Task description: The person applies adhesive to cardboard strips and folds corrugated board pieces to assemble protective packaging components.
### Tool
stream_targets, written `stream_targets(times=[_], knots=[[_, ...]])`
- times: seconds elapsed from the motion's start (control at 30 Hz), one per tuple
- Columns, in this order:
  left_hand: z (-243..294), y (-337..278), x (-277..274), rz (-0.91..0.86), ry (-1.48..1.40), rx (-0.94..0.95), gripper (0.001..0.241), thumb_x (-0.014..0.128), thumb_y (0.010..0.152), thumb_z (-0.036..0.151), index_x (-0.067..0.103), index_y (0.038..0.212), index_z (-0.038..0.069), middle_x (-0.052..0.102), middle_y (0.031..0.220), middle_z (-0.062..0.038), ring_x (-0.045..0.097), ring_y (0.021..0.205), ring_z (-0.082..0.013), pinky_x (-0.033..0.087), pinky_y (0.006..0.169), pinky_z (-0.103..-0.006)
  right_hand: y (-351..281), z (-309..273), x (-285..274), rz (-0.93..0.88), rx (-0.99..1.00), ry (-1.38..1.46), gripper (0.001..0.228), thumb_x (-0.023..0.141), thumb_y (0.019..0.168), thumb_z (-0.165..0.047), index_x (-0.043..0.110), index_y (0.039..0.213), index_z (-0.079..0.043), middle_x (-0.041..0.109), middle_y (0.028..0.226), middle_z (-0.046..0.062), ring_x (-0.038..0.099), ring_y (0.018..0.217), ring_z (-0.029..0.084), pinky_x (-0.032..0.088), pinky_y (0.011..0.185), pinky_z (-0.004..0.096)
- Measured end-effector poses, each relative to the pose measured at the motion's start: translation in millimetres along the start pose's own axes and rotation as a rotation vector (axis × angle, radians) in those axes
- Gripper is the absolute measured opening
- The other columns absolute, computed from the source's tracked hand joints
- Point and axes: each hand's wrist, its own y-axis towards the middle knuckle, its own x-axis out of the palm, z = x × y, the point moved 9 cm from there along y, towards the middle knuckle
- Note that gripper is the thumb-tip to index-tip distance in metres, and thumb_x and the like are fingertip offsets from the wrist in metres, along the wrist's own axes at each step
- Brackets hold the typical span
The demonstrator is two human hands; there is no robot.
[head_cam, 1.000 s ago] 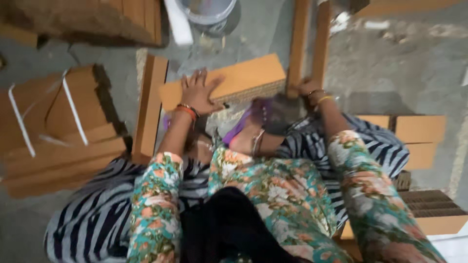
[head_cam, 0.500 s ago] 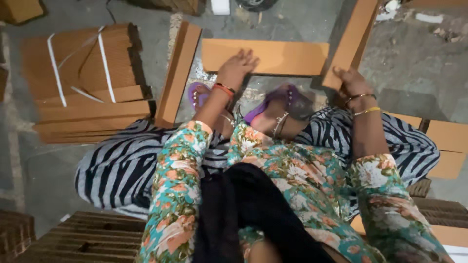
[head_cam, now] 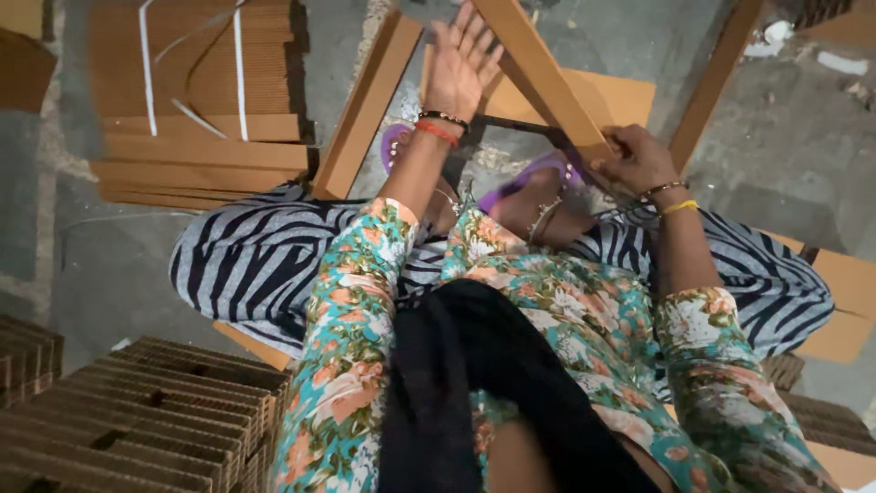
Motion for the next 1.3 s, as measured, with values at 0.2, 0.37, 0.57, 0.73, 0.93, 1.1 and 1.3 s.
stream_targets(times=[0.2, 0.37, 0.57, 0.73, 0.93, 1.1, 1.3], knots=[[3.0, -17.5, -32.5, 0.378, 0.718, -0.183, 0.055, 0.073, 0.105, 0.021, 0.049, 0.152, 0.004, 0.06, 0.128, -0.015, 0.047, 0.092, -0.0375, 0.042, 0.067, -0.0495, 6.0, -3.2, -2.0, -0.036, -0.21, -0.29, 0.067, 0.081, 0.072, -0.028, 0.066, 0.134, -0.006, 0.069, 0.118, 0.022, 0.067, 0.105, 0.039, 0.054, 0.091, 0.045], [9.4, -35.7, -36.4, 0.471, 0.723, -0.128, 0.039, 0.072, 0.096, 0.032, 0.063, 0.13, 0.016, 0.064, 0.121, 0.003, 0.061, 0.108, -0.0121, 0.063, 0.084, -0.0402, -3.1, -41.6, -20.5, 0.006, -0.037, -0.155, 0.077, 0.075, 0.076, -0.033, 0.053, 0.148, -0.015, 0.065, 0.131, 0.016, 0.065, 0.111, 0.04, 0.051, 0.096, 0.047], [2.1, -69.9, -91.9, 0.697, 0.593, -0.14, 0.047, 0.068, 0.091, 0.034, 0.051, 0.132, 0.018, 0.066, 0.122, -0.009, 0.074, 0.092, -0.0237, 0.067, 0.074, -0.0443, -17.5, -134.3, -32.2, 0.445, -0.391, -0.491, 0.073, 0.08, 0.069, -0.023, 0.06, 0.139, -0.014, 0.069, 0.13, 0.011, 0.064, 0.119, 0.032, 0.048, 0.101, 0.049], [26.3, -105.6, -96.3, 0.685, 1.154, -0.642, 0.045, 0.059, 0.102, 0.05, 0.067, 0.107, 0.006, 0.07, 0.091, -0.014, 0.067, 0.073, -0.0293, 0.057, 0.062, -0.0394, 2.4, -108.2, -5.5, 0.412, -0.451, -0.279, 0.062, 0.083, 0.073, -0.019, 0.067, 0.133, -0.013, 0.068, 0.12, 0.014, 0.063, 0.109, 0.037, 0.05, 0.094, 0.048], [170.5, -84.7, 5.5, 0.609, 2.183, 0.124, 0.024, 0.076, 0.091, 0.031, 0.078, 0.094, 0.008, 0.075, 0.086, -0.014, 0.072, 0.079, -0.0297, 0.055, 0.069, -0.0403, 3.1, -94.4, 16.9, 0.471, -0.44, -0.292, 0.054, 0.074, 0.077, -0.004, 0.069, 0.129, -0.017, 0.068, 0.117, 0.013, 0.065, 0.105, 0.036, 0.052, 0.092, 0.045], [141.6, -69.4, 55.1, 0.508, 1.729, 0.312, 0.016, 0.081, 0.084, 0.011, 0.076, 0.099, 0.006, 0.077, 0.091, -0.007, 0.075, 0.081, -0.0245, 0.06, 0.075, -0.0379, 12.5, -85.2, 21.8, 0.468, -0.358, -0.265, 0.05, 0.069, 0.086, -0.003, 0.07, 0.133, -0.023, 0.066, 0.119, 0.011, 0.064, 0.11, 0.034, 0.052, 0.096, 0.043], [-5.4, -32.9, 105.4, -0.496, 2.226, 0.026, 0.092, 0.096, 0.062, 0.041, 0.057, 0.139, 0.008, 0.058, 0.14, -0.016, 0.049, 0.134, -0.0372, 0.038, 0.113, -0.0481, 31.1, -73.9, 34.4, 0.371, -0.234, -0.355, 0.059, 0.068, 0.078, -0.011, 0.068, 0.135, -0.027, 0.064, 0.12, 0.006, 0.058, 0.117, 0.031, 0.045, 0.103, 0.046]])
